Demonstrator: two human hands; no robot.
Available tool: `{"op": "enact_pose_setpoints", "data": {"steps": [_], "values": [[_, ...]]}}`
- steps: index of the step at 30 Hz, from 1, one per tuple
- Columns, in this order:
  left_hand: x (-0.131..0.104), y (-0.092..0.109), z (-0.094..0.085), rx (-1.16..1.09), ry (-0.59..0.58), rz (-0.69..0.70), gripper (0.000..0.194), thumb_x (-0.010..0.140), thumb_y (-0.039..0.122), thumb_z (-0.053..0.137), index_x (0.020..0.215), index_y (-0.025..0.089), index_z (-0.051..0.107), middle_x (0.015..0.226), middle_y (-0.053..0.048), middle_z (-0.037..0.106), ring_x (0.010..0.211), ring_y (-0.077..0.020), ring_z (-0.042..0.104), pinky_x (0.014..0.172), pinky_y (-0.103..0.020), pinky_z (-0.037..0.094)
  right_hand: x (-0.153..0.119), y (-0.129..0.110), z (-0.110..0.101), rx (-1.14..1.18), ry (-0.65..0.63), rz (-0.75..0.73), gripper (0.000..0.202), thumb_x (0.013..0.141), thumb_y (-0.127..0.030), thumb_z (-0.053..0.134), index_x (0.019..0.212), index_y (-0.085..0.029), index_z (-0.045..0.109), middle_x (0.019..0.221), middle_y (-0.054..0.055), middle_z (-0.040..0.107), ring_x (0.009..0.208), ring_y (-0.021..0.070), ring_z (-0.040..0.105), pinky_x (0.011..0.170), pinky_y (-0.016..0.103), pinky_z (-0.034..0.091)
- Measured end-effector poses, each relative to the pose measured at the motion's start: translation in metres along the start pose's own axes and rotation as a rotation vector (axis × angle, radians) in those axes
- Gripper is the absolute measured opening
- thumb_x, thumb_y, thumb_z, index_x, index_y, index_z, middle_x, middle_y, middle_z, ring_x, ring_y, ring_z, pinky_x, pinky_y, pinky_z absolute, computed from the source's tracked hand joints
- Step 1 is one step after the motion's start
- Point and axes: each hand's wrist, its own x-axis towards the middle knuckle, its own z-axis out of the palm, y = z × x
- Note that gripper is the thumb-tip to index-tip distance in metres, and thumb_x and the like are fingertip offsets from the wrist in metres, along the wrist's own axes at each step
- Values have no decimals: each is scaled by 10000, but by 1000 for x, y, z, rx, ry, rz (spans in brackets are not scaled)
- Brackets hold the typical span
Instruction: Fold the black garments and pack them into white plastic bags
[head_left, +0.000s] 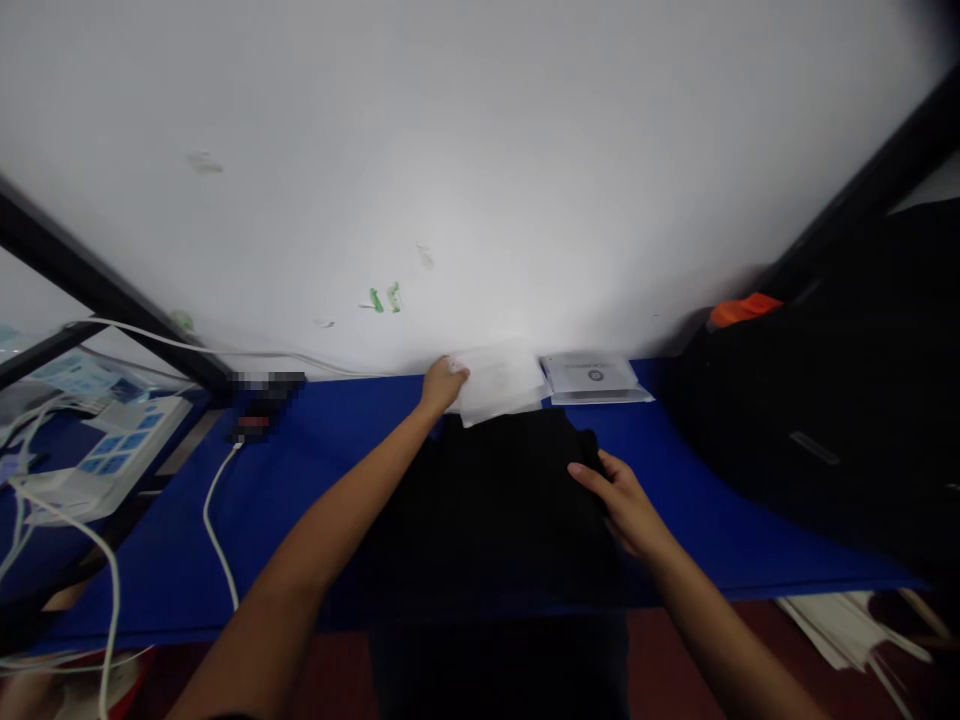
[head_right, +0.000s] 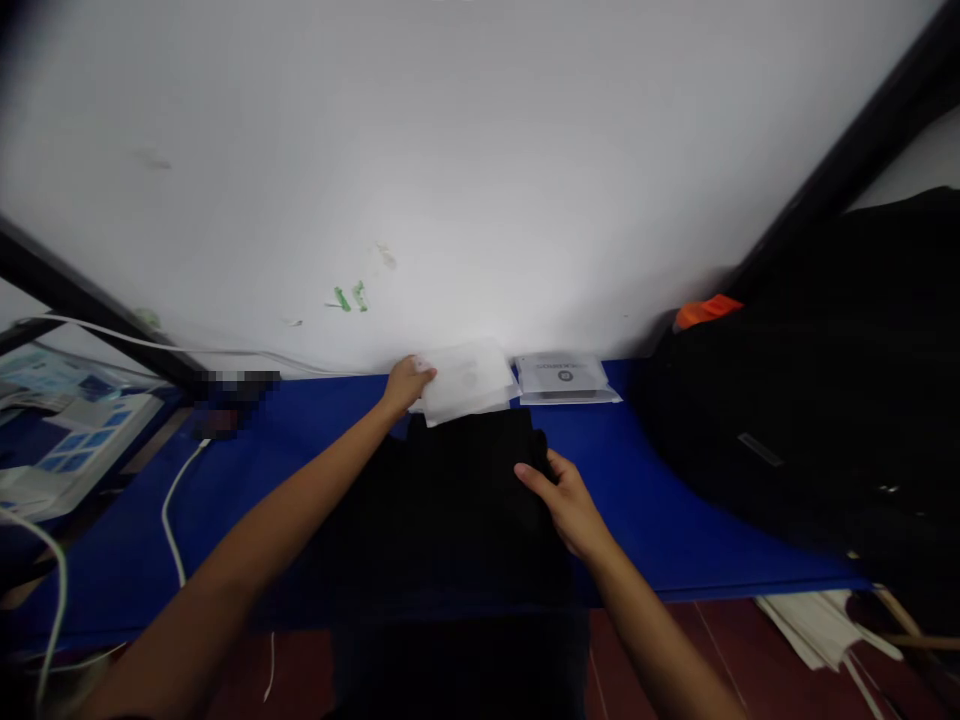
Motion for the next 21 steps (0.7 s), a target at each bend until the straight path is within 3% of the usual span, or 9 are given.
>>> {"op": "enact_pose_setpoints", "data": {"steps": [4,9,11,13,16,18,21], "values": [[26,-4,5,195,38,70,338,689,145,757,967,154,565,1051,-145,657,1116,-338,585,930,-420,450,-3,0,2,-15,-51,46,444,752,-528,769,1052,-206,710,911,50,760,887,254,715,769,345,559],[17,0,6,297,94,200,492,825,156,659,1262,97,441,1339,-234,470,1271,-324,481,1067,-433,365,1,-1,3,17,-60,84,419,757,-503,773,1062,-222,714,923,35,765,861,232,719,795,343,562],[-3,4,3,314,117,251,485,872,215,634,1295,93,432,1389,-236,420,1333,-319,419,1109,-434,329,2,-2,5,44,-84,108,388,751,-492,780,1022,-220,725,919,37,766,854,226,722,803,341,563],[-34,4,0,314,82,321,438,899,301,624,1279,142,476,1374,-188,464,1340,-304,416,1119,-437,331,4,-3,7,74,-113,141,362,747,-478,787,989,-214,731,907,43,766,839,222,725,800,338,566],[-94,-6,-4,252,-278,529,404,904,439,620,1240,221,563,1281,-133,587,1219,-293,543,1069,-464,401,7,-3,9,100,-121,165,374,730,-461,802,1001,-213,728,884,45,768,800,222,729,773,340,575],[-130,-16,-6,271,-453,614,557,768,486,767,1246,260,591,1384,-135,540,1314,-353,466,1100,-517,360,10,-2,7,95,-117,162,389,726,-452,806,1023,-215,724,879,43,769,783,222,730,763,341,579],[-161,-28,-10,351,-504,592,481,700,393,835,1110,243,633,1437,-144,498,1384,-400,377,1123,-582,294,12,0,3,78,-108,164,360,736,-438,802,1002,-209,723,877,41,769,780,219,730,754,330,582]]}}
